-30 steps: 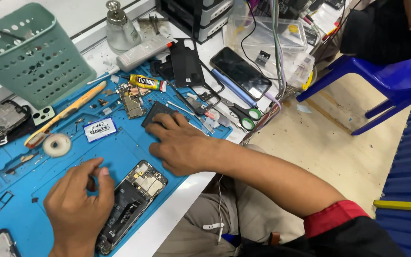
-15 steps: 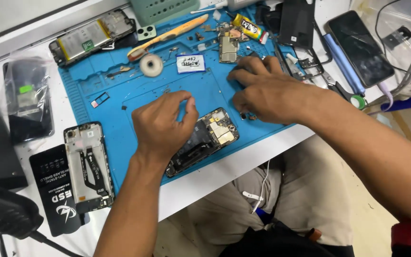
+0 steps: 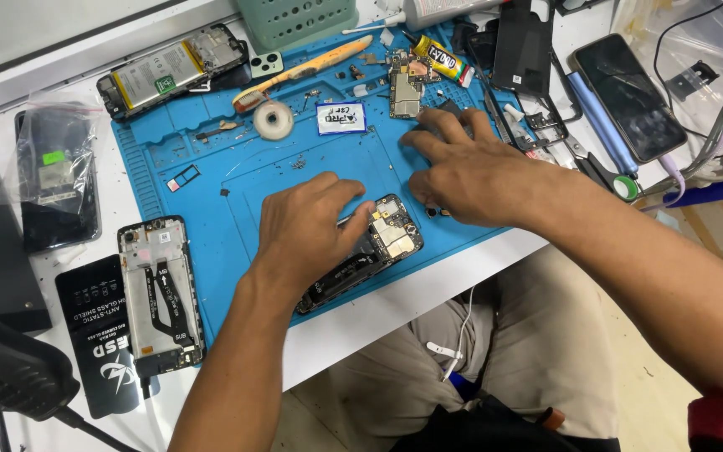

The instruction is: Assembling internal components of a mobile phone including the motherboard and small screws

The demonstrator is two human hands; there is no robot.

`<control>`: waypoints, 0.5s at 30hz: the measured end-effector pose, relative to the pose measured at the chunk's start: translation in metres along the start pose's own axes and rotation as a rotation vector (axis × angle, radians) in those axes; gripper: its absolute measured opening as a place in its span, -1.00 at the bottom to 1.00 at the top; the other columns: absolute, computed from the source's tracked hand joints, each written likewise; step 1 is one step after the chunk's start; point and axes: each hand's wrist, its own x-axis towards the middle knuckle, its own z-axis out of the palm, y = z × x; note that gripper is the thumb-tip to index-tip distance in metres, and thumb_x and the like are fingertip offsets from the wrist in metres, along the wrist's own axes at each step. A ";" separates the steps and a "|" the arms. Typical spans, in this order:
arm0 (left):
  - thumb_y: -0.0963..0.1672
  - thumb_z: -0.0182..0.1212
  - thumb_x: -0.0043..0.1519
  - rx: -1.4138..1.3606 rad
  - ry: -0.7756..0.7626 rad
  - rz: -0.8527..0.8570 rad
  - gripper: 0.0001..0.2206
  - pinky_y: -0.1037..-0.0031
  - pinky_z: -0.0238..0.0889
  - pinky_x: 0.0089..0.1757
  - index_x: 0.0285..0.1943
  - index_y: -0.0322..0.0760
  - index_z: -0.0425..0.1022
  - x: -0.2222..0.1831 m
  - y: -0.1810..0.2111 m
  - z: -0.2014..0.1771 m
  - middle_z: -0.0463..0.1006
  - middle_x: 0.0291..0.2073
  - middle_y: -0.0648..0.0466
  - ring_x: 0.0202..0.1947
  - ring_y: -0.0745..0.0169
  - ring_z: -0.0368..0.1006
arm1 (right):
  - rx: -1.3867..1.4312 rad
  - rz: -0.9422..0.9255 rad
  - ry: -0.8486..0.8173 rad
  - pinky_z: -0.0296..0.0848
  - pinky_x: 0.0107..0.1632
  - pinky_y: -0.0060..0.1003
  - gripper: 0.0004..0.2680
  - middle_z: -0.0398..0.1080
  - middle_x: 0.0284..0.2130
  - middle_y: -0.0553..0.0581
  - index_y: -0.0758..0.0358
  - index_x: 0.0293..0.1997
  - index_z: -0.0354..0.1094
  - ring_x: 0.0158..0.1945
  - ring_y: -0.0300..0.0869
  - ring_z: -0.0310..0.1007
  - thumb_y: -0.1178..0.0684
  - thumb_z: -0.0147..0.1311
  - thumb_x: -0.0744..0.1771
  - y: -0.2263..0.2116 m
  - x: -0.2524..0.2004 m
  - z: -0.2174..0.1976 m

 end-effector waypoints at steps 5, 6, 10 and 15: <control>-0.06 0.19 0.31 0.000 -0.056 -0.039 -0.82 0.36 0.28 -0.54 -0.12 -0.18 0.64 0.000 -0.007 0.006 0.48 -0.54 0.09 -0.60 0.08 0.47 | -0.004 -0.018 -0.033 0.07 0.26 0.17 -0.89 0.33 0.19 0.22 -0.16 -0.20 0.61 0.51 0.20 -0.08 0.00 0.14 0.31 0.000 0.000 -0.002; -0.06 0.18 0.32 -0.014 -0.058 -0.050 -0.82 0.36 0.28 -0.54 -0.11 -0.20 0.63 -0.001 -0.007 0.005 0.49 -0.53 0.08 -0.59 0.08 0.48 | -0.011 -0.029 -0.037 0.07 0.26 0.17 -0.89 0.33 0.19 0.23 -0.15 -0.19 0.60 0.51 0.20 -0.08 0.00 0.13 0.32 0.000 0.000 -0.002; -0.06 0.18 0.31 -0.020 -0.055 -0.049 -0.82 0.34 0.29 -0.53 -0.11 -0.21 0.63 -0.002 -0.008 0.006 0.50 -0.52 0.07 -0.59 0.06 0.49 | -0.037 -0.040 -0.038 0.10 0.26 0.16 -0.89 0.33 0.19 0.26 -0.12 -0.18 0.60 0.50 0.21 -0.07 0.01 0.13 0.32 -0.002 -0.002 -0.004; -0.06 0.16 0.32 -0.030 -0.060 -0.056 -0.82 0.39 0.27 -0.54 -0.10 -0.19 0.63 -0.002 -0.008 0.005 0.48 -0.53 0.10 -0.61 0.12 0.46 | 0.033 -0.051 0.082 0.11 0.24 0.13 -0.90 0.34 0.16 0.28 -0.06 -0.24 0.56 0.48 0.23 -0.05 0.01 0.09 0.33 0.005 -0.007 0.005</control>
